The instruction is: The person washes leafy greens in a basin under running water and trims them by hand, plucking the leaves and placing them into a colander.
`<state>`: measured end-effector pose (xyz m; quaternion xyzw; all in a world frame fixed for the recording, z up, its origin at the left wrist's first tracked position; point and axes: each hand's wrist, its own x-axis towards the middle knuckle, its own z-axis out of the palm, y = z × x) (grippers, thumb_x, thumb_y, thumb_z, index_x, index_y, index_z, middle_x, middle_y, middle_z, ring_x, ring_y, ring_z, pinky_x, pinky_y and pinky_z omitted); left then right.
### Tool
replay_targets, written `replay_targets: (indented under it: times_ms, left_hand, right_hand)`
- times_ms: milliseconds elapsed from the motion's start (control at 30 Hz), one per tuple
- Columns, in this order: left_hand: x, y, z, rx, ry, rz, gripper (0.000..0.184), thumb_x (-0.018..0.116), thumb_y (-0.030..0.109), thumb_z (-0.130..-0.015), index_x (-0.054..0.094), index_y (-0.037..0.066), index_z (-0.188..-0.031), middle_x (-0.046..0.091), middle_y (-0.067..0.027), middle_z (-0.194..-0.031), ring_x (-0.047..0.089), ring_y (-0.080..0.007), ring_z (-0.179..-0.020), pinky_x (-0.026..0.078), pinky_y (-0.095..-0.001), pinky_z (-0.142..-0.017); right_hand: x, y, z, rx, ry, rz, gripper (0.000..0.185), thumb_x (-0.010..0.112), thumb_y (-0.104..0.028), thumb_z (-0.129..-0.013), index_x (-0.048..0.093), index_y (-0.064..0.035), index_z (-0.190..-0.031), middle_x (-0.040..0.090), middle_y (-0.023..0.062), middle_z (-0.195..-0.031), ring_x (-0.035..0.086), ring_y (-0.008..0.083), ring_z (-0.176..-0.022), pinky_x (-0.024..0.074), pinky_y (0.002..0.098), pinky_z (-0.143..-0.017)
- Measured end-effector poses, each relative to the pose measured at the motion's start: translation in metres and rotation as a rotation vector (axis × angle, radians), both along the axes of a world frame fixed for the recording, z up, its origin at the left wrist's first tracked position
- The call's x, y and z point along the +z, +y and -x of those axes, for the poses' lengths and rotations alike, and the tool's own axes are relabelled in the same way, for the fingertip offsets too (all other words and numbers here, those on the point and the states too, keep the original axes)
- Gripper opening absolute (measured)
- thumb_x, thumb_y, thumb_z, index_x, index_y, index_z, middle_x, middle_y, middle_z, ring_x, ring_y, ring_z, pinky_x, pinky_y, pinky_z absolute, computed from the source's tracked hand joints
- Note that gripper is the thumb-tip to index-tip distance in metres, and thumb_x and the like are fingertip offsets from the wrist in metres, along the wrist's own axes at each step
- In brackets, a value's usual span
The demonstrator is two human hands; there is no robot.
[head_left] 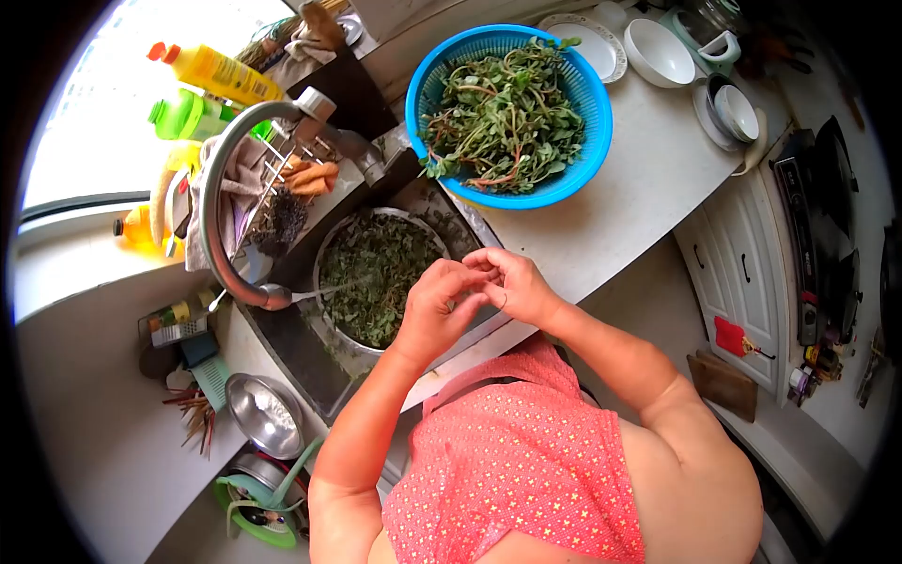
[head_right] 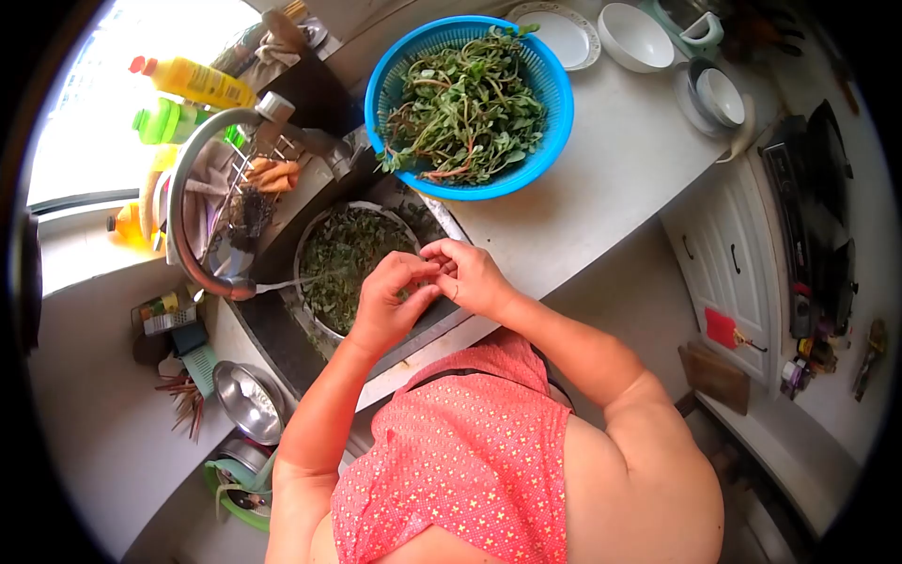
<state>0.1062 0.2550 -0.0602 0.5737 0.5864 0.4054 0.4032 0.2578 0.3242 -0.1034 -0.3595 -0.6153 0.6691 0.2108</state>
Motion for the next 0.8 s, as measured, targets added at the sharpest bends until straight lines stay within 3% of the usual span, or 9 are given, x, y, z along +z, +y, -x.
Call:
replay_targets:
  times_ms: [100,167,300,400,533,600,667,800]
  left_hand:
    - [-0.001,-0.005,0.003,-0.055,0.207,-0.132,0.036,0.077,0.002,-0.065,0.068,0.009,-0.1,0.058,-0.0064,-0.094,0.056,-0.0216,-0.086,0.048,-0.0307,-0.074]
    - [-0.005,-0.012,0.003,-0.06,0.186,-0.108,0.04,0.079,0.005,-0.063,0.068,0.01,-0.101,0.057,-0.0066,-0.091,0.054,-0.0234,-0.086,0.046,-0.033,-0.077]
    - [-0.014,-0.02,0.0,-0.033,0.172,-0.204,0.037,0.079,0.004,-0.062,0.068,0.01,-0.098,0.059,-0.006,-0.087,0.057,-0.0225,-0.082,0.047,-0.0319,-0.07]
    - [-0.017,-0.033,-0.001,0.035,0.335,-0.393,0.029,0.076,0.001,-0.064,0.067,0.009,-0.09,0.06,-0.004,-0.077,0.059,-0.0219,-0.068,0.048,-0.0309,-0.059]
    - [-0.019,-0.045,0.005,0.047,0.416,-0.478,0.025,0.074,-0.002,-0.065,0.066,0.008,-0.087,0.06,-0.0041,-0.075,0.058,-0.0211,-0.063,0.046,-0.0318,-0.052]
    - [-0.02,-0.052,0.006,0.07,0.403,-0.457,0.024,0.073,-0.002,-0.065,0.065,0.008,-0.085,0.059,-0.0045,-0.075,0.057,-0.0216,-0.063,0.046,-0.0319,-0.053]
    - [-0.022,-0.063,0.012,0.103,0.377,-0.439,0.023,0.073,-0.002,-0.065,0.065,0.007,-0.084,0.059,-0.0049,-0.075,0.057,-0.022,-0.064,0.046,-0.032,-0.054]
    - [-0.028,-0.094,0.033,0.231,0.386,-0.238,0.015,0.07,0.0,-0.067,0.061,0.005,-0.078,0.056,-0.0087,-0.076,0.056,-0.0266,-0.068,0.047,-0.0358,-0.06]
  right_hand:
    - [-0.006,-0.002,0.005,0.055,0.011,-0.037,0.033,0.061,0.003,-0.074,0.058,-0.0003,-0.106,0.066,0.0089,-0.089,0.064,0.0156,-0.078,0.0533,0.0289,-0.071]
    - [-0.01,-0.007,0.009,0.061,-0.006,-0.096,0.035,0.063,0.002,-0.071,0.058,-0.0006,-0.106,0.066,0.0091,-0.089,0.064,0.0158,-0.078,0.053,0.0287,-0.069]
    - [-0.011,-0.011,0.012,0.124,-0.098,0.0,0.038,0.068,-0.003,-0.072,0.059,-0.0015,-0.108,0.065,0.0071,-0.09,0.062,0.0122,-0.077,0.0523,0.0276,-0.07]
    - [-0.009,-0.012,0.014,0.16,-0.132,-0.014,0.034,0.067,-0.004,-0.075,0.059,-0.0011,-0.108,0.064,0.0074,-0.089,0.062,0.0126,-0.077,0.0521,0.0275,-0.069]
    - [-0.011,-0.023,0.023,0.152,-0.187,0.028,0.028,0.063,-0.005,-0.08,0.059,0.0,-0.108,0.064,0.0076,-0.087,0.062,0.0131,-0.078,0.052,0.0273,-0.07]
    - [-0.015,-0.031,0.026,0.151,-0.208,0.079,0.026,0.062,-0.005,-0.082,0.059,0.0004,-0.107,0.064,0.0077,-0.087,0.062,0.0133,-0.078,0.0519,0.0272,-0.07]
    - [-0.023,-0.042,0.032,0.127,-0.151,-0.03,0.025,0.064,-0.008,-0.078,0.06,0.0003,-0.101,0.064,0.0105,-0.079,0.063,0.0165,-0.07,0.0519,0.0299,-0.065]
    - [-0.024,-0.048,0.038,0.151,-0.158,-0.004,0.024,0.064,-0.009,-0.078,0.061,0.0002,-0.099,0.065,0.0115,-0.081,0.064,0.018,-0.072,0.0523,0.0309,-0.066]
